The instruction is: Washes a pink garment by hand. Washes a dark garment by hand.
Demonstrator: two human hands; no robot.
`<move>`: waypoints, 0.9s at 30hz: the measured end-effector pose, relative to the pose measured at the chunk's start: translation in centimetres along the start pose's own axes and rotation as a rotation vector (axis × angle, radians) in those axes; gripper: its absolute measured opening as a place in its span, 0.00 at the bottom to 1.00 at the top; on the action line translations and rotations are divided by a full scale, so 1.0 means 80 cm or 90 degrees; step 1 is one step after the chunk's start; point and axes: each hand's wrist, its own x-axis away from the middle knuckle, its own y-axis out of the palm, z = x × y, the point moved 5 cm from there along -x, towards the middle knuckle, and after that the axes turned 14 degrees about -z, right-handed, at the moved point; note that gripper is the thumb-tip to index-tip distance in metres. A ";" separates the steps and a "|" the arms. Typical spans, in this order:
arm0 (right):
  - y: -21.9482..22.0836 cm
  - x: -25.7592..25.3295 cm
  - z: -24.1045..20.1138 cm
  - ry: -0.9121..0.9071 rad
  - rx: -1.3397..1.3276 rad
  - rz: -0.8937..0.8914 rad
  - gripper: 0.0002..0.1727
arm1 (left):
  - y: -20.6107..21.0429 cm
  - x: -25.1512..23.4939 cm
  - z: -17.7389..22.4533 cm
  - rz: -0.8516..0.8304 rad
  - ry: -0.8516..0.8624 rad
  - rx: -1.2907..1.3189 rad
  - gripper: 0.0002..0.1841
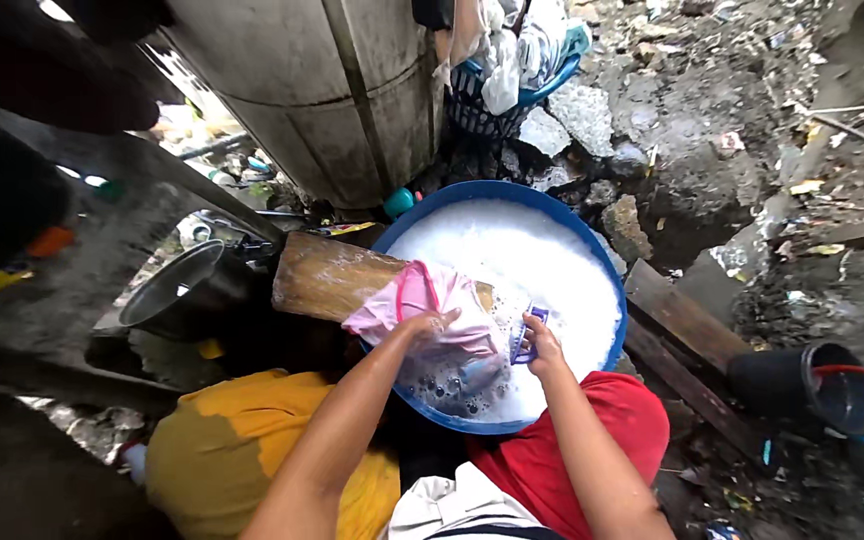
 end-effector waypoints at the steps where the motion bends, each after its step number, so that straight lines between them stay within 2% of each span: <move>1: 0.005 0.000 0.006 0.007 0.005 -0.035 0.21 | 0.011 0.015 0.010 -0.038 0.029 0.048 0.35; 4: 0.027 0.011 0.022 0.025 0.047 -0.165 0.20 | 0.027 0.086 0.082 -0.053 0.163 0.154 0.23; 7: 0.046 0.027 0.021 -0.020 0.053 -0.314 0.12 | 0.031 0.173 0.150 -0.101 0.325 0.225 0.20; 9: 0.046 0.046 -0.002 -0.083 -0.001 -0.413 0.12 | 0.030 0.226 0.176 -0.130 0.445 0.225 0.19; 12: 0.031 0.082 -0.066 -0.241 -0.069 -0.509 0.28 | 0.026 0.281 0.192 -0.152 0.583 0.229 0.18; 14: 0.028 0.105 -0.104 -0.326 -0.079 -0.558 0.33 | 0.026 0.296 0.196 -0.141 0.610 0.237 0.15; 16: 0.039 0.120 -0.116 -0.346 -0.074 -0.598 0.35 | 0.032 0.299 0.199 -0.138 0.604 0.238 0.13; 19: 0.061 0.120 -0.084 -0.277 -0.024 -0.557 0.31 | 0.040 0.296 0.198 -0.161 0.589 0.222 0.10; 22: 0.065 0.111 -0.064 -0.230 -0.003 -0.520 0.33 | 0.033 0.303 0.188 -0.177 0.599 0.234 0.12; 24: 0.047 0.113 -0.087 -0.297 0.028 -0.461 0.32 | 0.014 0.314 0.169 -0.120 0.599 0.254 0.14; 27: 0.020 0.126 -0.149 -0.470 0.007 -0.374 0.28 | -0.021 0.318 0.126 -0.010 0.581 0.300 0.12</move>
